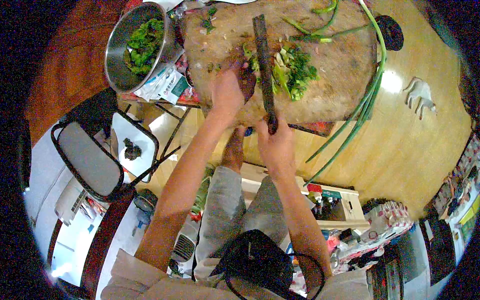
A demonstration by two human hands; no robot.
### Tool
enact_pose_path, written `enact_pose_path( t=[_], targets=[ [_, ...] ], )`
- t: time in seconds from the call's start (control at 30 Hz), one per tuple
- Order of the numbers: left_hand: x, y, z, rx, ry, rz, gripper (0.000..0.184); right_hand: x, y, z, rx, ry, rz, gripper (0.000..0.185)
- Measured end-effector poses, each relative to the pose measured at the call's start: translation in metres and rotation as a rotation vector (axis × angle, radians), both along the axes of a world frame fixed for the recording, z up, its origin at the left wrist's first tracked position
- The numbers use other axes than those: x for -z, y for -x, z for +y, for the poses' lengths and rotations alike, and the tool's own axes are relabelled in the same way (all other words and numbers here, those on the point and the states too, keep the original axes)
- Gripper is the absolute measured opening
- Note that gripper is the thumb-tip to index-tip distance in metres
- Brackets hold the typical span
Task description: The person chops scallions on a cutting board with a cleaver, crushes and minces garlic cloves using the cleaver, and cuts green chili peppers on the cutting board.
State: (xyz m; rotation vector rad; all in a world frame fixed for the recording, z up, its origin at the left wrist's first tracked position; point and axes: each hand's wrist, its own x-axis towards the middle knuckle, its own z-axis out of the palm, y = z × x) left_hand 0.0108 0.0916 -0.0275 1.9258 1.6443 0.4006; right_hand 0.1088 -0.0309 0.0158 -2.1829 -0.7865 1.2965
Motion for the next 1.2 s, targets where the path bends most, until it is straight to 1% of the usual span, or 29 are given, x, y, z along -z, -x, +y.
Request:
enact_pose_path(
  t=[0.07,0.13,0.17,0.23,0.27,0.3,0.33,0.37,0.43,0.47,0.53,0.57,0.6,0.63,0.67,0.7,0.73,0.77,0.83,0.87,0.9,0.97,1.0,1.07,1.1,1.13,1.17,1.2],
  targets=[
    [0.008,-0.01,-0.004,-0.04,0.026,-0.06,0.029,-0.005,-0.007,-0.007,0.074,-0.004,0.058,0.029],
    [0.011,-0.018,-0.006,-0.074,0.077,0.041,0.03,-0.007,-0.012,-0.013,0.11,-0.008,0.083,0.028],
    [0.011,-0.021,-0.009,-0.076,0.076,0.04,0.03,-0.006,-0.013,-0.016,0.101,-0.039,0.048,0.027],
    [0.01,-0.023,-0.015,-0.14,0.078,-0.031,0.044,-0.007,-0.014,-0.019,0.09,-0.071,0.014,0.026],
    [0.009,-0.025,-0.018,-0.143,0.078,-0.029,0.044,-0.01,-0.015,-0.019,0.076,-0.016,-0.019,0.025],
    [0.008,-0.026,-0.022,-0.113,-0.058,0.002,0.037,-0.012,-0.014,-0.019,0.061,0.038,-0.052,0.024],
    [0.007,-0.025,-0.025,-0.084,-0.195,0.034,0.029,-0.011,-0.013,-0.02,0.057,0.036,-0.05,0.024],
    [0.004,-0.022,-0.027,-0.088,-0.197,0.036,0.029,-0.01,-0.012,-0.022,0.068,-0.013,-0.053,0.024],
    [-0.002,-0.017,-0.032,-0.14,0.121,-0.047,0.029,-0.011,-0.009,-0.025,0.076,-0.063,-0.055,0.025],
    [-0.01,-0.015,-0.034,-0.145,0.121,-0.046,0.029,-0.012,-0.008,-0.027,0.046,-0.035,-0.069,0.027],
    [-0.029,-0.008,-0.037,-0.366,0.318,-0.114,0.035,-0.01,-0.007,-0.03,0.011,-0.007,-0.082,0.029],
    [-0.027,0.0,-0.039,-0.37,0.317,-0.113,0.035,-0.004,-0.005,-0.033,-0.063,0.013,-0.091,0.031],
    [-0.02,0.013,-0.045,-0.444,0.275,-0.135,0.036,-0.002,-0.004,-0.033,-0.137,0.034,-0.1,0.033],
    [-0.013,0.025,-0.049,-0.518,0.232,-0.156,0.037,-0.002,-0.001,-0.032,-0.141,0.033,-0.099,0.033],
    [-0.007,0.037,-0.051,-0.522,0.232,-0.156,0.037,-0.003,0.003,-0.028,-0.224,0.048,-0.126,0.034],
    [0.0,0.05,-0.05,-0.619,0.112,-0.207,0.035,-0.008,0.009,-0.021,-0.307,0.063,-0.153,0.035],
    [0.007,0.06,-0.05,-0.715,-0.011,-0.257,0.033,-0.014,0.018,-0.011,-0.255,0.117,-0.025,0.035],
    [0.011,0.068,-0.049,-0.719,-0.011,-0.255,0.033,-0.012,0.026,-0.008,-0.259,0.118,-0.024,0.035],
    [0.019,0.08,-0.047,-0.619,-0.058,-0.189,0.033,-0.003,0.042,-0.006,-0.3,0.001,0.012,0.036],
    [0.02,0.082,-0.042,-0.504,-0.131,-0.131,0.034,0.004,0.052,-0.005,-0.317,0.011,-0.028,0.037],
    [0.022,0.081,-0.04,-0.506,-0.131,-0.132,0.034,0.007,0.057,-0.006,-0.319,0.011,-0.029,0.037],
    [0.021,0.073,-0.034,-0.484,0.095,-0.189,0.034,0.009,0.063,-0.005,-0.25,0.072,0.043,0.035],
    [0.019,0.071,-0.028,-0.432,0.144,-0.225,0.033,0.01,0.063,-0.006,-0.251,0.073,0.042,0.035],
    [0.021,0.062,-0.016,-0.398,0.162,-0.228,0.032,0.016,0.06,-0.009,-0.238,-0.004,-0.057,0.033],
    [0.022,0.055,-0.012,-0.361,0.177,-0.232,0.031,0.017,0.058,-0.011,-0.237,-0.003,-0.062,0.033],
    [0.023,0.046,-0.01,-0.386,0.262,-0.316,0.031,0.018,0.054,-0.013,-0.175,-0.013,-0.058,0.031],
    [0.017,0.038,-0.007,-0.382,0.263,-0.32,0.031,0.019,0.05,-0.014,-0.112,-0.024,-0.053,0.029],
    [0.007,0.029,-0.005,-0.398,0.331,-0.363,0.032,0.011,0.045,-0.013,-0.029,-0.035,0.011,0.027]
  ],
)
